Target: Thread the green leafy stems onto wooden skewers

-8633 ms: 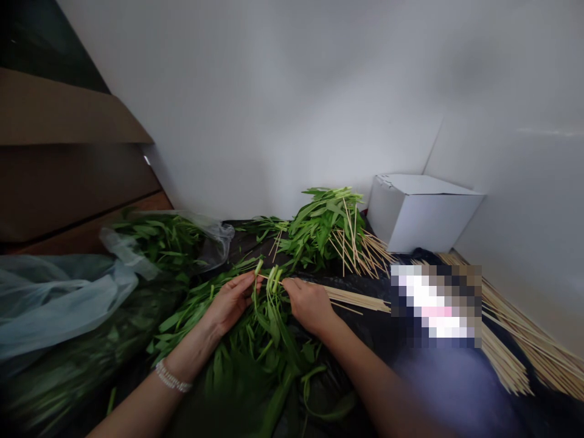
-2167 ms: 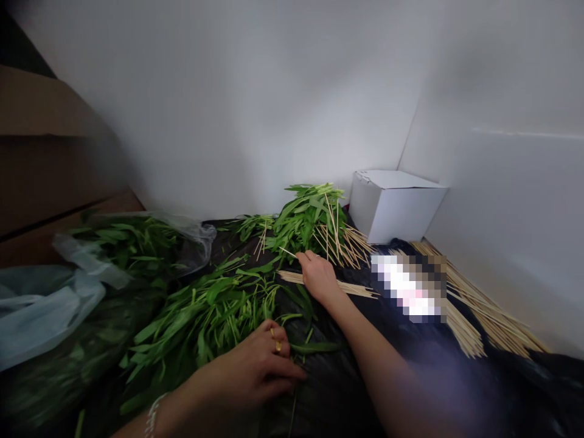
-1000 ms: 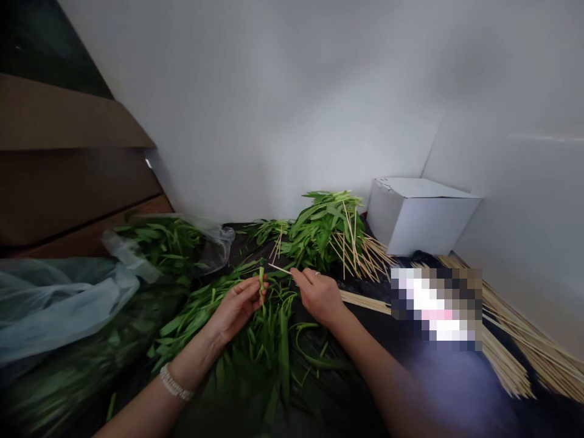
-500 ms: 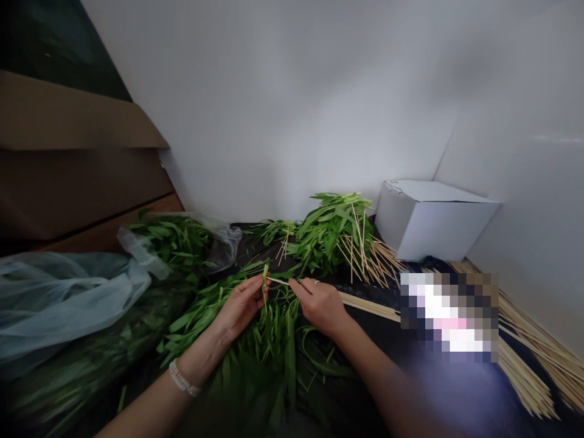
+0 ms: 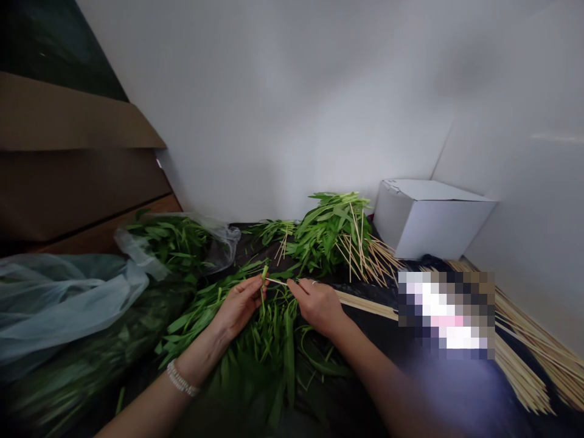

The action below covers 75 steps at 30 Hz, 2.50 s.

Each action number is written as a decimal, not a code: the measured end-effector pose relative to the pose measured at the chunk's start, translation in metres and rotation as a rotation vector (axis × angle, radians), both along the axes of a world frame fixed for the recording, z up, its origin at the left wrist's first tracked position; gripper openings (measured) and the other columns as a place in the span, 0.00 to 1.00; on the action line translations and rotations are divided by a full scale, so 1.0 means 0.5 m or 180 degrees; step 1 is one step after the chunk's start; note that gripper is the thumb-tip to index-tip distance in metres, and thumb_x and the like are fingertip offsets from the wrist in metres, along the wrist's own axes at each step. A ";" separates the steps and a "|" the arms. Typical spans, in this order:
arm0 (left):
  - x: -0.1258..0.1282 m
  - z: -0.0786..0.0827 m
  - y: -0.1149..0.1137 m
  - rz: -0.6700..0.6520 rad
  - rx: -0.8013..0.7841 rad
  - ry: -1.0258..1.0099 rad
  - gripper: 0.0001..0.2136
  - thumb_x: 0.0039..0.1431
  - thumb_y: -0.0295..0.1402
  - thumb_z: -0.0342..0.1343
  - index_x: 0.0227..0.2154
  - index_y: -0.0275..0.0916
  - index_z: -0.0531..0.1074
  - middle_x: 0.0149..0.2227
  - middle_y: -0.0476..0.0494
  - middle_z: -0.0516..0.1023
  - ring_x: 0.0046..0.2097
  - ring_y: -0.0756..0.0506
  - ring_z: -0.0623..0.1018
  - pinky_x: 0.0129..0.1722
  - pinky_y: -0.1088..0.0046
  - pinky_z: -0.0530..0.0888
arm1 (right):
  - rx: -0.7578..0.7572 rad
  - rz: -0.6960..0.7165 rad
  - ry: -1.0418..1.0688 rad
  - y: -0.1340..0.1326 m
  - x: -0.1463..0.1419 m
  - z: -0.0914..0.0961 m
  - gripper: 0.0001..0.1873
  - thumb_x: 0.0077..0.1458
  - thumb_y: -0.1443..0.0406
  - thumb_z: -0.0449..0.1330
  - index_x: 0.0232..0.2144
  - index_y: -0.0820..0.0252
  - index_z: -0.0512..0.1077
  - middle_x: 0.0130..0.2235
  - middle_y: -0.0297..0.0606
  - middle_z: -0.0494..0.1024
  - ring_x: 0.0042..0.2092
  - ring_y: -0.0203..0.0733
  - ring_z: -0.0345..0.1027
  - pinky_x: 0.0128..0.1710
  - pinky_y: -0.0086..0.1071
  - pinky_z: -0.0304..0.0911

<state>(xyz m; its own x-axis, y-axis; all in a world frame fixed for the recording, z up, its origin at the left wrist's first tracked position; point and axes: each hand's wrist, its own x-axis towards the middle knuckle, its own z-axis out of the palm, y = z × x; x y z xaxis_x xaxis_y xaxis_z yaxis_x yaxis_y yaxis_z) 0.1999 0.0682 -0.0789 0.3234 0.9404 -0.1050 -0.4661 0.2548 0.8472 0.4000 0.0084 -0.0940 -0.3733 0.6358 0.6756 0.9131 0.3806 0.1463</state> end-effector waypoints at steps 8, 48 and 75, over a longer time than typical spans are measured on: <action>0.007 -0.010 -0.002 0.0108 0.0253 0.0214 0.16 0.36 0.34 0.73 0.31 0.34 0.81 0.31 0.44 0.82 0.32 0.52 0.75 0.37 0.78 0.71 | 0.0174 0.0150 0.0069 0.005 -0.006 -0.016 0.19 0.58 0.74 0.48 0.49 0.66 0.70 0.33 0.39 0.75 0.31 0.36 0.68 0.32 0.28 0.60; -0.014 0.024 0.000 0.0112 0.1113 0.1353 0.14 0.45 0.45 0.65 0.27 0.37 0.77 0.26 0.47 0.78 0.26 0.51 0.71 0.28 0.78 0.67 | 0.0503 -0.0344 0.0527 0.020 0.030 -0.004 0.13 0.61 0.73 0.47 0.41 0.62 0.70 0.29 0.34 0.73 0.28 0.35 0.65 0.29 0.28 0.54; -0.032 0.036 -0.001 -0.0457 0.1336 0.1660 0.10 0.41 0.38 0.68 0.23 0.38 0.76 0.23 0.50 0.75 0.26 0.50 0.69 0.28 0.77 0.64 | 0.0294 -0.0253 0.0617 0.020 0.023 -0.010 0.13 0.64 0.69 0.46 0.41 0.63 0.71 0.32 0.39 0.75 0.32 0.36 0.69 0.32 0.27 0.59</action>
